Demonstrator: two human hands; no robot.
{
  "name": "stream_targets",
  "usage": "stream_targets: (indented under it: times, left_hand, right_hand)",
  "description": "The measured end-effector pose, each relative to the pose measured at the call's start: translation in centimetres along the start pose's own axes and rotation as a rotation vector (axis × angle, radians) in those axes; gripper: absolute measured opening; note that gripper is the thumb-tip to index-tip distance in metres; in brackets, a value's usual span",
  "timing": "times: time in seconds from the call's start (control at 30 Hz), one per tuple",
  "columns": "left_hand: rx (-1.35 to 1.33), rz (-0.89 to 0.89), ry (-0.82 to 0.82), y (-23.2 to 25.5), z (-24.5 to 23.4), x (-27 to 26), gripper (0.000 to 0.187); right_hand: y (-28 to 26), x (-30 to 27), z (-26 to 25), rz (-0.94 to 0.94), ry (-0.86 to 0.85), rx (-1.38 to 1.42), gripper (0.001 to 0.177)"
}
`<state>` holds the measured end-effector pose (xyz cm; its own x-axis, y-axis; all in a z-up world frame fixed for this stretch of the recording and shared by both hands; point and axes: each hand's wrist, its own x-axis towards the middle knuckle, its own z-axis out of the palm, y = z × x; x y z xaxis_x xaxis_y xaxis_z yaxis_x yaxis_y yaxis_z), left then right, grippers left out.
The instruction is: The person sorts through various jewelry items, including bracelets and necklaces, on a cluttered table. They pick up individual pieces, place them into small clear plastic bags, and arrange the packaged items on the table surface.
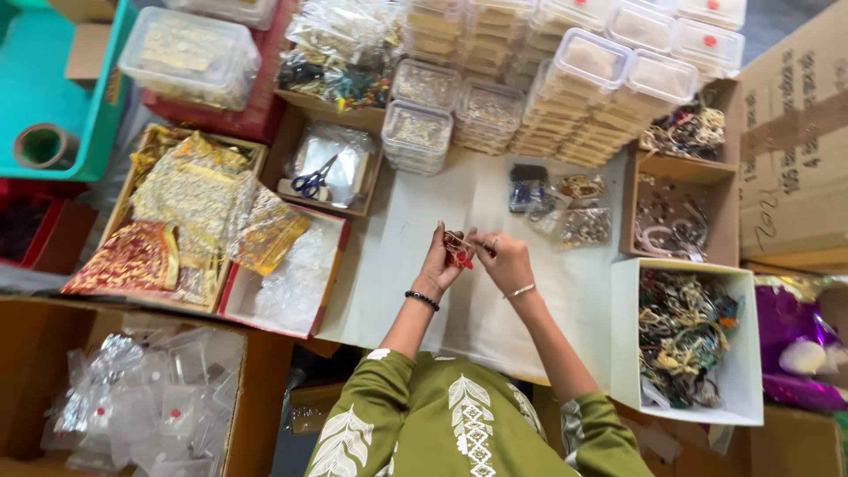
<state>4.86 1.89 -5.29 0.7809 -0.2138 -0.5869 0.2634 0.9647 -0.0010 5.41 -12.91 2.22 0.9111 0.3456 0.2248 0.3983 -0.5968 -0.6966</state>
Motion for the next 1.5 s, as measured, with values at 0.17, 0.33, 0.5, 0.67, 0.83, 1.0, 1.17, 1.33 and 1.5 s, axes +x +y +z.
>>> stream_targets:
  times: [0.17,0.33,0.5,0.67,0.83,1.0,1.17,1.33,1.5]
  left_hand:
    - [-0.176,0.063,-0.047,1.8,-5.0,3.6,0.037]
    - [0.047,0.255,-0.289,2.0,-7.3,4.6,0.041]
    - [1.744,0.901,0.408,-2.7,-7.6,5.9,0.037]
    - [1.992,0.666,0.57,-2.7,-4.5,-1.6,0.046]
    - [2.221,0.649,0.616,0.4,-4.6,-5.5,0.04]
    - [2.004,0.833,0.959,10.2,-11.7,-5.0,0.023]
    - [1.786,0.793,1.289,19.6,-16.7,-12.7,0.038]
    - [2.04,0.52,1.245,21.4,-17.2,-16.3,0.066]
    - [1.947,0.704,1.138,21.7,-19.6,-15.4,0.035]
  right_hand:
    - [-1.6,-3.2,3.0,-0.065,0.002,0.006,0.02]
    - [-0.7,-4.6,6.2,0.101,0.067,0.19,0.028]
    - [0.0,-3.4,10.4,0.693,-0.035,1.551,0.056]
    - [2.6,-5.0,14.9,0.848,-0.159,1.879,0.061]
    - [8.5,-6.4,18.8,0.925,-0.325,1.816,0.056]
    - [13.1,-6.4,19.8,1.119,-0.55,2.026,0.054]
    - [7.6,-5.6,14.6,1.317,-0.234,1.638,0.059]
    - [10.5,-7.2,13.2,1.324,-0.235,1.54,0.035]
    - [11.7,-8.5,12.8,1.296,-0.239,1.517,0.023]
